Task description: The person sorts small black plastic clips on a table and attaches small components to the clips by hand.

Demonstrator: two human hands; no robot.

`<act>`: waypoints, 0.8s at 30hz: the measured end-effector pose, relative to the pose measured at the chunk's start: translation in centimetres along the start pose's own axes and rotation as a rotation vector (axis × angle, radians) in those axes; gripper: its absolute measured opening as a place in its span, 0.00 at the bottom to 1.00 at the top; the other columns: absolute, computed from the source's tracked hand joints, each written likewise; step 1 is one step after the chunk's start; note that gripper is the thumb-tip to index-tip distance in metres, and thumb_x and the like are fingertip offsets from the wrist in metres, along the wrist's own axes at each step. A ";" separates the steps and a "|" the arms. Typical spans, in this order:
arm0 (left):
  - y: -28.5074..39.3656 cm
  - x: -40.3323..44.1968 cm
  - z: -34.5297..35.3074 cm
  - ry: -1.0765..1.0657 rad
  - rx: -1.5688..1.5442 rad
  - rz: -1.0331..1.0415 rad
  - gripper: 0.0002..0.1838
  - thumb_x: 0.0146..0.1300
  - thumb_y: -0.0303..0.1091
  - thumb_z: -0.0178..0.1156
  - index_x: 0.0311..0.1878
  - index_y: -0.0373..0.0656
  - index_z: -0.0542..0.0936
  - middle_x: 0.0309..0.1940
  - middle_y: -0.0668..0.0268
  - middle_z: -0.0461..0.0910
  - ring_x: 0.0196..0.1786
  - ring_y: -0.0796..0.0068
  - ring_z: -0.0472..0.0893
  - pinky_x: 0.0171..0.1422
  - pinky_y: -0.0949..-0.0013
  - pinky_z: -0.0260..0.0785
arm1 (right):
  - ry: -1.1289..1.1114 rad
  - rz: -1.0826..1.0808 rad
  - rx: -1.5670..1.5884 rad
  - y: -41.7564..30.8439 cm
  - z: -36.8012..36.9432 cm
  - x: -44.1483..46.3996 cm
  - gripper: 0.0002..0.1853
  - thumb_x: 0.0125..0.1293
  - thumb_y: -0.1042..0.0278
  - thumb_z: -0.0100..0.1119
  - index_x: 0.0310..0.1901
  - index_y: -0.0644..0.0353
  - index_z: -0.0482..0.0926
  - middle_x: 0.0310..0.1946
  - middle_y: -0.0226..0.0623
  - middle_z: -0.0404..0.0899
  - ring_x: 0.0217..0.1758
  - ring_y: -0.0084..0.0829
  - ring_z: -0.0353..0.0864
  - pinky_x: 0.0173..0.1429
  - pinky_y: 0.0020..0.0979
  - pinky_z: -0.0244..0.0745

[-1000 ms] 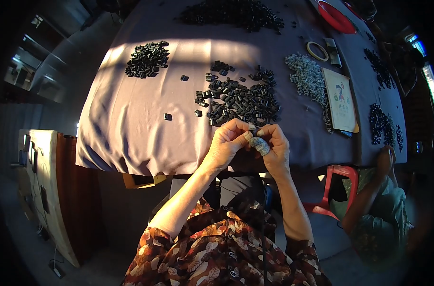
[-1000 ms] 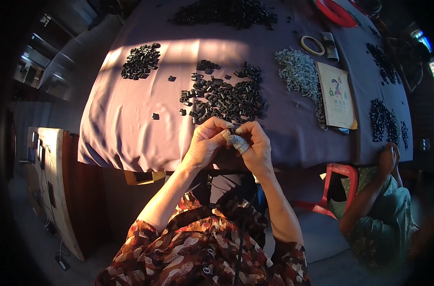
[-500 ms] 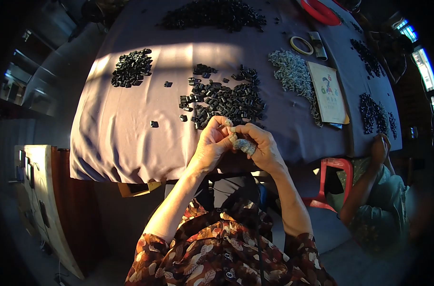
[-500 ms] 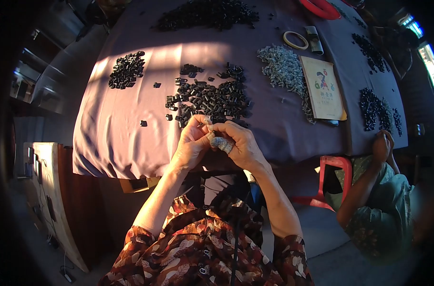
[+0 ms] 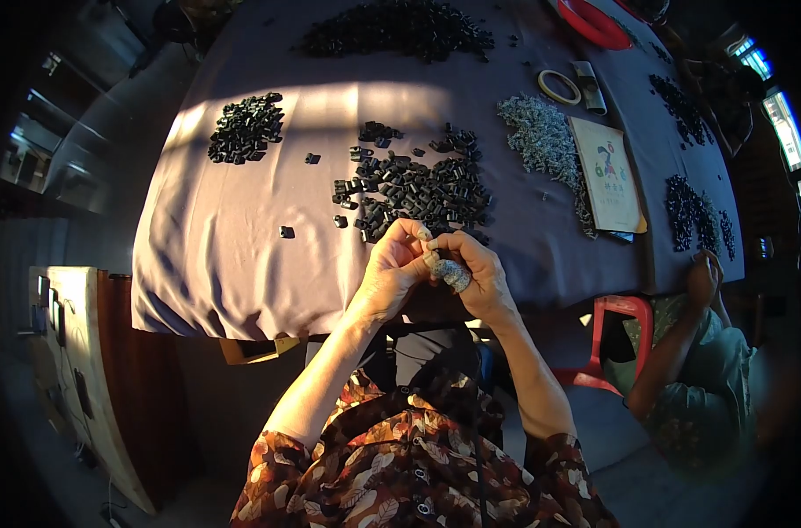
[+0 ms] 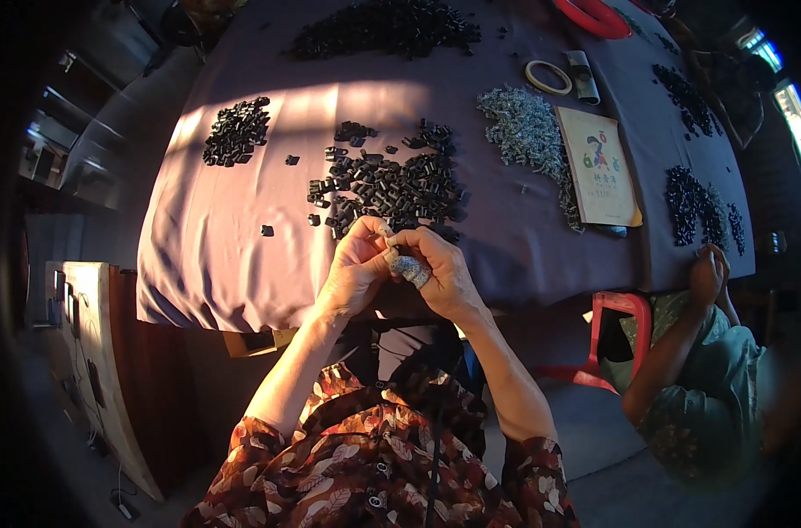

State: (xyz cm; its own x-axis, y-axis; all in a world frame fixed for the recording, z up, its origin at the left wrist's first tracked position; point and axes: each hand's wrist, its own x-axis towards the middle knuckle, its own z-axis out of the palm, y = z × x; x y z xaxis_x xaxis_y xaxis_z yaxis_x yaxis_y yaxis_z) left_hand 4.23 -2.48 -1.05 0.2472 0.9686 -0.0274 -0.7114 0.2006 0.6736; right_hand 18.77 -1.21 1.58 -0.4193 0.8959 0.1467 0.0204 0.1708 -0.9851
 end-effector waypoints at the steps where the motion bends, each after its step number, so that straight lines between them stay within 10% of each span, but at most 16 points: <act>1: 0.0 0.0 0.0 -0.001 -0.006 0.003 0.14 0.57 0.24 0.60 0.43 0.45 0.67 0.33 0.71 0.74 0.33 0.81 0.74 0.35 0.78 0.68 | 0.011 -0.017 -0.003 0.1 0.1 0.0 0.07 0.62 0.76 0.53 0.42 0.64 0.73 0.27 0.30 0.73 0.28 0.19 0.75 0.34 0.20 0.70; 24: -0.7 -0.3 -0.1 0.077 0.025 0.038 0.08 0.58 0.25 0.58 0.42 0.38 0.76 0.31 0.67 0.76 0.31 0.81 0.73 0.39 0.78 0.69 | 0.250 0.076 -0.001 0.7 0.8 -0.8 0.08 0.58 0.70 0.60 0.31 0.60 0.71 0.22 0.29 0.77 0.23 0.14 0.75 0.21 0.16 0.68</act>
State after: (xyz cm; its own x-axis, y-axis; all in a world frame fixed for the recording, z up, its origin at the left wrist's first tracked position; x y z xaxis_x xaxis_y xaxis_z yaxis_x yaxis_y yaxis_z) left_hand 4.63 -2.87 -1.58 0.1685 0.9840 -0.0571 -0.7025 0.1606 0.6933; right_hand 18.42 -2.11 0.69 -0.1796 0.9796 0.0900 0.0447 0.0995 -0.9940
